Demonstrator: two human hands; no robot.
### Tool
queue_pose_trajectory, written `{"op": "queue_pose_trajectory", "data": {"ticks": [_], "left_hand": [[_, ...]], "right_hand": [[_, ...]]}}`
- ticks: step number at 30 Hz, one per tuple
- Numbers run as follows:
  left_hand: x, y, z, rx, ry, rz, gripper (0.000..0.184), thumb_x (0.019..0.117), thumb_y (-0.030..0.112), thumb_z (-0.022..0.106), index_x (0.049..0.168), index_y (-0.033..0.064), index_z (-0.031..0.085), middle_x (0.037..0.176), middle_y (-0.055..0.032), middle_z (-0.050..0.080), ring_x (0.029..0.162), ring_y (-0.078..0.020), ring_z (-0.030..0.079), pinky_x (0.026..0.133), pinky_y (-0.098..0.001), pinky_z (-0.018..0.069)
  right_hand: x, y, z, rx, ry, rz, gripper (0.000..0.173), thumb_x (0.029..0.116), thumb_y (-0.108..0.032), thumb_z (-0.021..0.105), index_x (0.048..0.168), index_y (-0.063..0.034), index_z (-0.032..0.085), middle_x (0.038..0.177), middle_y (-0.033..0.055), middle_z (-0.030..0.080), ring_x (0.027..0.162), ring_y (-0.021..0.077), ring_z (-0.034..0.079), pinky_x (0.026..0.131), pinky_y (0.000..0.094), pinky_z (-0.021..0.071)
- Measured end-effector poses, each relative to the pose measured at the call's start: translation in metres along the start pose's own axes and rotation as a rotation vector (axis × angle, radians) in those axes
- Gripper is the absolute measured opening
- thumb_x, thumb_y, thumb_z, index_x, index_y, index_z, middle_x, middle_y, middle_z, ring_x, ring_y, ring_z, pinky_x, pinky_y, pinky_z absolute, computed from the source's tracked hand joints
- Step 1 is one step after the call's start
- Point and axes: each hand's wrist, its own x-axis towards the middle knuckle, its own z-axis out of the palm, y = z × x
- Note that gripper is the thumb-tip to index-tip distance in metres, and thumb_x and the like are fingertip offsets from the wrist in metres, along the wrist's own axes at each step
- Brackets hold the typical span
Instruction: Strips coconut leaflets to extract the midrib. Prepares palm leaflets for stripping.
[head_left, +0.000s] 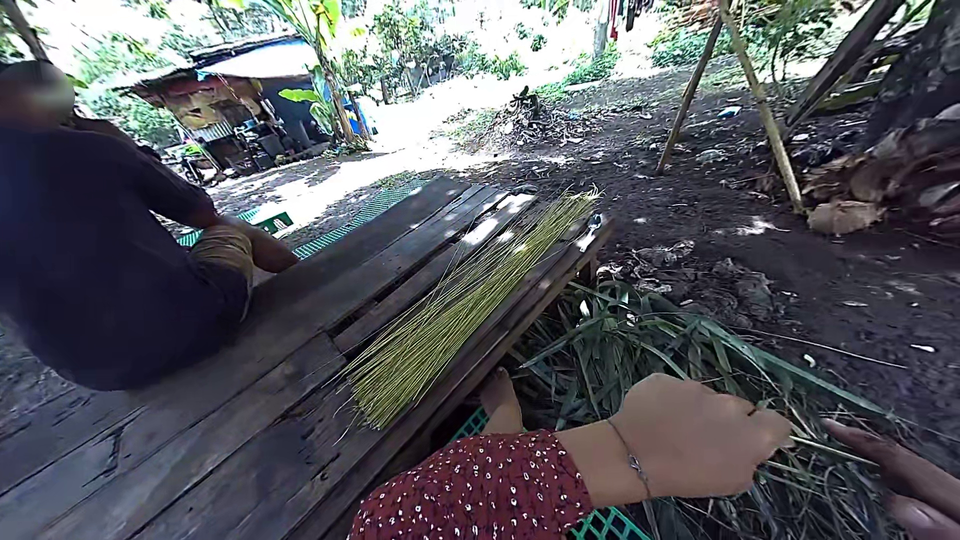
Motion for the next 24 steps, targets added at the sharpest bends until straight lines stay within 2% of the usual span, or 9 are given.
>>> {"op": "queue_pose_trajectory", "data": {"ticks": [4,5,8,10,14,16,18,21,24], "left_hand": [[-0.002,0.000,0.002,0.018,0.062,0.006,0.022,0.1012,0.015,0.056,0.093,0.0040,0.073,0.077,-0.0114,0.071,0.070,-0.0280,0.072,0.056,-0.0435,0.0535],[-0.003,0.000,0.001,0.024,0.068,-0.009,0.022,0.1012,0.015,0.056,0.092,0.0042,0.073,0.077,-0.0113,0.071,0.070,-0.0280,0.072,0.057,-0.0439,0.0538],[-0.010,-0.001,0.001,0.076,0.127,-0.038,0.022,0.0995,0.017,0.058,0.089,0.0051,0.073,0.074,-0.0110,0.071,0.066,-0.0285,0.072,0.053,-0.0464,0.0538],[-0.012,-0.005,0.007,0.128,0.204,-0.013,0.022,0.0978,0.018,0.058,0.085,0.0067,0.072,0.070,-0.0092,0.069,0.059,-0.0271,0.070,0.047,-0.0457,0.0525],[-0.013,-0.017,0.008,0.191,0.237,0.007,0.030,0.0990,0.023,0.052,0.082,0.0076,0.071,0.062,-0.0077,0.064,0.052,-0.0265,0.066,0.042,-0.0440,0.0495],[-0.019,-0.023,0.005,0.221,0.259,0.005,0.033,0.0993,0.026,0.049,0.080,0.0092,0.070,0.060,-0.0058,0.062,0.049,-0.0242,0.064,0.041,-0.0408,0.0469],[-0.029,-0.032,-0.003,0.232,0.252,-0.034,0.034,0.0995,0.028,0.048,0.081,0.0102,0.071,0.061,-0.0054,0.063,0.050,-0.0238,0.064,0.041,-0.0411,0.0466],[-0.040,-0.044,-0.013,0.199,0.187,-0.134,0.035,0.0996,0.029,0.048,0.089,0.0103,0.075,0.073,-0.0077,0.070,0.059,-0.0279,0.069,0.047,-0.0481,0.0513],[-0.034,-0.038,-0.012,0.205,0.127,-0.151,0.031,0.0991,0.026,0.053,0.110,0.0086,0.076,0.094,-0.0116,0.075,0.078,-0.0334,0.075,0.059,-0.0526,0.0578]], "right_hand": [[-0.002,-0.001,0.002,-0.049,0.060,0.024,0.059,0.1099,-0.034,0.032,0.152,0.0059,0.039,0.112,0.0360,0.066,0.086,0.0523,0.068,0.073,0.0685,0.0506],[-0.001,-0.002,0.005,-0.083,0.099,0.019,0.059,0.1100,-0.037,0.031,0.151,0.0045,0.042,0.102,0.0336,0.068,0.077,0.0511,0.068,0.066,0.0680,0.0507],[0.006,-0.001,0.023,-0.213,0.352,-0.025,0.060,0.1085,-0.045,0.031,0.144,-0.0034,0.056,0.065,0.0180,0.064,0.048,0.0385,0.060,0.044,0.0587,0.0470],[0.012,0.002,0.032,-0.298,0.470,-0.019,0.060,0.1072,-0.047,0.030,0.140,-0.0080,0.061,0.055,0.0098,0.059,0.042,0.0323,0.058,0.040,0.0532,0.0463],[0.021,0.001,0.033,-0.321,0.466,0.032,0.053,0.1070,-0.041,0.037,0.143,-0.0092,0.059,0.054,0.0077,0.057,0.046,0.0322,0.059,0.043,0.0513,0.0481],[0.025,0.017,0.030,-0.313,0.507,0.086,0.053,0.1081,-0.041,0.034,0.140,-0.0077,0.061,0.056,0.0091,0.059,0.047,0.0334,0.060,0.044,0.0528,0.0483],[0.026,0.043,0.019,-0.255,0.510,0.215,0.054,0.1095,-0.041,0.030,0.139,-0.0068,0.060,0.063,0.0137,0.062,0.055,0.0382,0.063,0.050,0.0578,0.0498],[0.021,0.064,0.006,-0.226,0.437,0.399,0.052,0.1107,-0.039,0.028,0.143,-0.0086,0.055,0.074,0.0183,0.065,0.068,0.0430,0.066,0.062,0.0611,0.0502],[0.027,0.042,0.015,-0.243,0.371,0.432,0.049,0.1114,-0.037,0.031,0.145,-0.0108,0.054,0.079,0.0211,0.069,0.075,0.0473,0.069,0.065,0.0642,0.0517]]}}
